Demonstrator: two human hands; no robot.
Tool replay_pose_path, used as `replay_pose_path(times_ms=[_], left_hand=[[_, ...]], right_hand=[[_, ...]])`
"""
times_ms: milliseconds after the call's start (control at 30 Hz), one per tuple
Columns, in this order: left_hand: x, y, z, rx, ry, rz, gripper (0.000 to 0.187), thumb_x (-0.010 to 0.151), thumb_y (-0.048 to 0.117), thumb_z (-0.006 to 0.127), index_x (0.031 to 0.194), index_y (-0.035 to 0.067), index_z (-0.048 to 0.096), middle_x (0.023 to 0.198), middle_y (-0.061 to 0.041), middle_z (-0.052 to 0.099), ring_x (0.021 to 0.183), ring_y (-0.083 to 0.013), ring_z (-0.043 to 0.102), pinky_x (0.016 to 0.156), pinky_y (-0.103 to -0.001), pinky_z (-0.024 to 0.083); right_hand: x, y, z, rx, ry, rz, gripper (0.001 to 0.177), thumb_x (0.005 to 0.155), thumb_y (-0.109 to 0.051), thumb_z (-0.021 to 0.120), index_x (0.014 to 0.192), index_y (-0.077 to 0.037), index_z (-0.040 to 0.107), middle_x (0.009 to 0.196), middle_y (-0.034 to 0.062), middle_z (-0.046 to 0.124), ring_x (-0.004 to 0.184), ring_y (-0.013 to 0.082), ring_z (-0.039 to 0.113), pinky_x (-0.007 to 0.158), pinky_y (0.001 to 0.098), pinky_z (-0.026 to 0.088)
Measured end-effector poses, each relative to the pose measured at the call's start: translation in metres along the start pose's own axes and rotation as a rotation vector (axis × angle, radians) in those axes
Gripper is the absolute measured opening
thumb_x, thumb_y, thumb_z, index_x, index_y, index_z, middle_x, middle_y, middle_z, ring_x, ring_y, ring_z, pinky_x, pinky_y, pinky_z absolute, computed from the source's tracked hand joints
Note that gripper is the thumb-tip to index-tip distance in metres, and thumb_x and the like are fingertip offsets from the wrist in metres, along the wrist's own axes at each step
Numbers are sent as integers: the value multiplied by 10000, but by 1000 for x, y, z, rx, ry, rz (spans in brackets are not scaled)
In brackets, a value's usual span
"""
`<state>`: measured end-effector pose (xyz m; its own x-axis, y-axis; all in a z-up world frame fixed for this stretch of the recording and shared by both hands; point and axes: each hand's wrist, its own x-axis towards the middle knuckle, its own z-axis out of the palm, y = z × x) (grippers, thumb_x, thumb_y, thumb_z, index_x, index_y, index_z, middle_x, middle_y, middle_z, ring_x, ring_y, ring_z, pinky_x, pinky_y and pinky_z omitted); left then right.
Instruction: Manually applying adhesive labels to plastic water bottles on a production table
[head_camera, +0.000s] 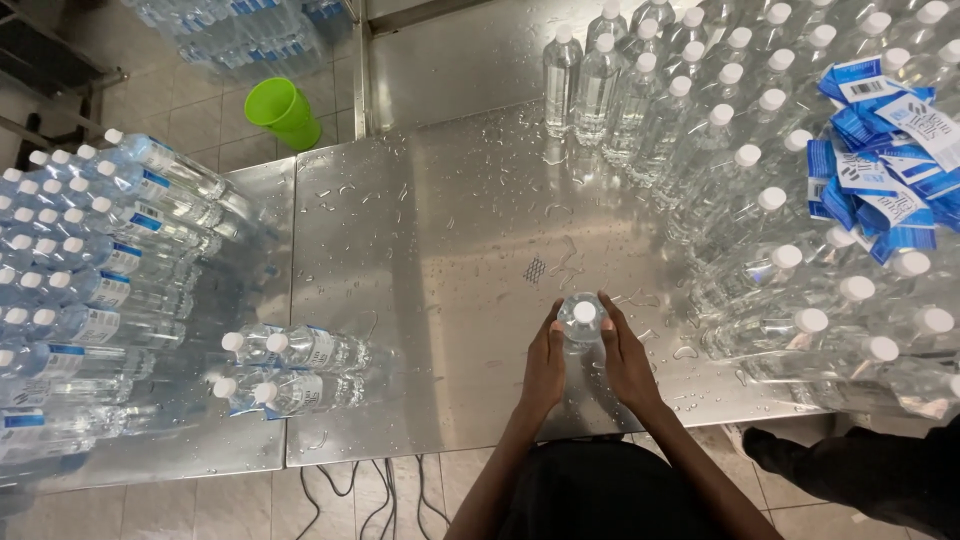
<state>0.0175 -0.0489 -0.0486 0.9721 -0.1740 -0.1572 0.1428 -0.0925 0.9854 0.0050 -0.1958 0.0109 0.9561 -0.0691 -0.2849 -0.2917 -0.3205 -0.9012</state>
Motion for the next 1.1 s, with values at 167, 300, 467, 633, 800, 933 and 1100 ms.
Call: replay_pose_path(times_ms=[167, 300, 467, 633, 800, 933, 1100], left_hand=[[2, -13, -5, -1, 20, 16, 612, 1215, 359, 261, 1699, -5, 353, 1725, -283, 381, 1607, -436, 332, 1326, -563, 288], [2, -26, -12, -46, 55, 160, 612, 1198, 396, 365, 1704, 53, 362, 1729, -257, 379, 1601, -452, 322, 1291, -602, 341], [10, -63, -20, -56, 139, 176, 303, 1151, 233, 572, 1396, 67, 640, 1376, -131, 660, 1356, -354, 646, 1100, -491, 576], [21, -71, -20, 66, 172, 202, 139, 1104, 192, 678, 1186, 87, 721, 1125, -75, 730, 1133, -291, 762, 975, -427, 663], [18, -35, -33, 286, 46, 273, 173, 1181, 47, 422, 1240, 24, 583, 1177, -225, 676, 1127, -442, 745, 939, -535, 671], [31, -76, -56, -53, 53, 167, 164, 1205, 131, 313, 1242, 89, 466, 1240, -175, 748, 1161, -330, 768, 951, -400, 650], [-32, -50, -117, 119, 151, 125, 114, 1202, 143, 428, 1195, 64, 510, 1228, -197, 768, 1189, -368, 758, 987, -466, 643]], right_hand=[[1, 8, 2, -9, -28, 8, 678, 1157, -491, 242, 1763, -188, 219, 1727, 261, 380, 1554, 489, 404, 1293, 643, 323], [2, 31, 3, 45, -32, -60, 773, 1135, -472, 340, 1775, -155, 44, 1756, 267, 310, 1592, 498, 323, 1277, 656, 328], [12, 56, -1, 77, -152, -50, 1091, 965, -324, 722, 1756, -81, 11, 1767, 320, 226, 1600, 553, 268, 1296, 661, 314], [35, 70, 21, -19, -136, 133, 1199, 847, -259, 935, 1745, -73, 162, 1736, 285, 352, 1550, 515, 417, 1293, 628, 367], [47, 87, 34, -174, -8, 136, 987, 825, -241, 954, 1639, -80, 420, 1605, 210, 571, 1430, 435, 601, 1210, 565, 493], [41, 87, 47, -263, 14, 115, 946, 795, -272, 977, 1564, 2, 499, 1497, 278, 642, 1313, 473, 679, 1116, 550, 588], [27, 55, 84, -219, -46, 148, 908, 792, -175, 937, 1564, 56, 517, 1477, 317, 645, 1256, 501, 700, 1042, 554, 618]])
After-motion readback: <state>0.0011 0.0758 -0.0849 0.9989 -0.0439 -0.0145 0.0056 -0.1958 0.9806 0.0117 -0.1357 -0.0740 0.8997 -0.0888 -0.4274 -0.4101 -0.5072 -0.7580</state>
